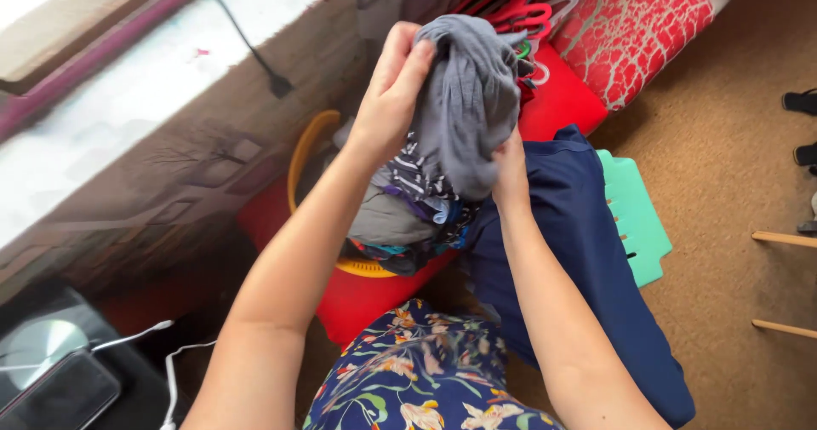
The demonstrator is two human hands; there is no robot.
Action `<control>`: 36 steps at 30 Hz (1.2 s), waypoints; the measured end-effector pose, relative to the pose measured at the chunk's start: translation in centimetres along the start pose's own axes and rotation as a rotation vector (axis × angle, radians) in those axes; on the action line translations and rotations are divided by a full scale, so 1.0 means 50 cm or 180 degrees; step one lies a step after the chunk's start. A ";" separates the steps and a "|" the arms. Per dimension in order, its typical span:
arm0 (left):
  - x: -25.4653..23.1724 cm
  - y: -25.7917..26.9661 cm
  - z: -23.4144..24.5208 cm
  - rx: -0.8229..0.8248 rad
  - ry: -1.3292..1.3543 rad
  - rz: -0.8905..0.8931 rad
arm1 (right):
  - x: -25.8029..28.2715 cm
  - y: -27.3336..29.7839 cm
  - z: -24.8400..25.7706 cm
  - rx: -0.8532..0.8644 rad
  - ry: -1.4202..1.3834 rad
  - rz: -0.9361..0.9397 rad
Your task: The recorder puts various items of clothing onto plastic hangers.
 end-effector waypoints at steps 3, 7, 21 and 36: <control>-0.017 0.044 0.039 -0.0514 0.0378 0.0018 | -0.015 -0.001 -0.007 0.0166 -0.3857 -0.1076; 0.025 0.098 0.153 -0.1699 0.0901 0.0920 | 0.023 -0.027 0.056 0.0145 -0.2853 -0.1043; -0.049 0.300 0.221 0.1206 0.0032 0.1992 | 0.207 0.029 0.155 0.1663 0.0120 0.0697; 0.168 0.169 0.004 -0.0818 -0.4370 -0.0163 | -0.126 0.018 0.052 0.0945 0.0753 -0.0836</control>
Point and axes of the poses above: each hand's wrist, its own y-axis away from the middle knuckle, its own z-axis out of the back of the hand, x = y × z, the point moved 2 cm from there along -y, towards the middle knuckle, and after that the axes turned 6 degrees about x, right-handed, at the moved point
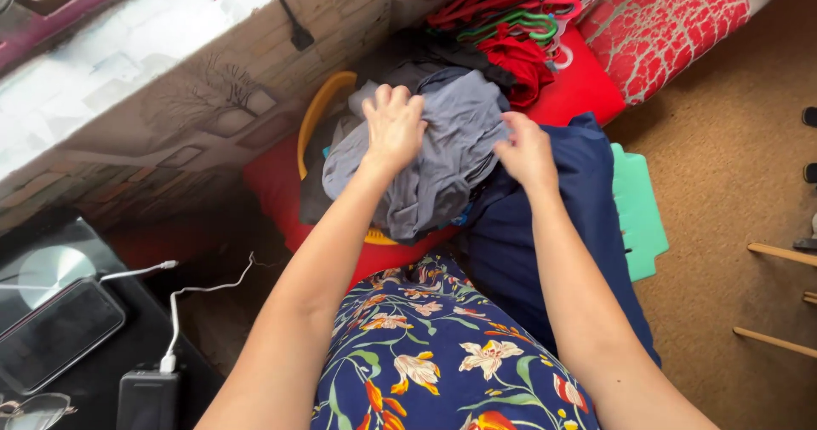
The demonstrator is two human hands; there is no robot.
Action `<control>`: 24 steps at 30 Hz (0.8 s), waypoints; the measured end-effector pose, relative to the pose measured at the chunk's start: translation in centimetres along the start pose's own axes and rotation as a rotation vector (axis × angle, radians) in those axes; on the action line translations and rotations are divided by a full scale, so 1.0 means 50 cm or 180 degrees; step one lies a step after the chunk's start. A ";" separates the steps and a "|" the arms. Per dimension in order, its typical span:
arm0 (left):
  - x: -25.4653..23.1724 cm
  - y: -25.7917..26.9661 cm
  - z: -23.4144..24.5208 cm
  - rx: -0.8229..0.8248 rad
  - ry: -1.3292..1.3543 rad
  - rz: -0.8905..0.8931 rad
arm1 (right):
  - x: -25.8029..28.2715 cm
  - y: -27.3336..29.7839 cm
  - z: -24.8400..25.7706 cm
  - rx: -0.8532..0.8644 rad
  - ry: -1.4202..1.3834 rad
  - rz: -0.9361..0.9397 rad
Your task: The recorder puts various items of clothing onto plastic hangers.
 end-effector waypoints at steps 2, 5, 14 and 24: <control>-0.023 -0.026 0.003 0.0468 0.0552 0.0221 | 0.069 0.016 0.002 0.0428 0.0466 0.0351; -0.052 -0.103 0.021 0.0114 0.2376 0.0807 | 0.121 0.048 -0.007 0.0616 -0.1006 0.0361; 0.055 -0.033 0.002 0.1658 0.0457 0.0618 | 0.178 0.161 -0.072 -0.0010 -0.0227 0.1563; 0.062 -0.062 0.152 0.1642 0.0881 0.0908 | 0.049 -0.048 0.033 0.1347 0.0720 0.2321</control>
Point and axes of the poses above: each hand's wrist, its own y-axis away from the middle knuckle, its own z-axis out of the back of the hand, x = y × z, the point moved 2 cm from there along -y, towards the middle knuckle, and after that the axes turned 6 degrees about x, right-handed, at the moved point
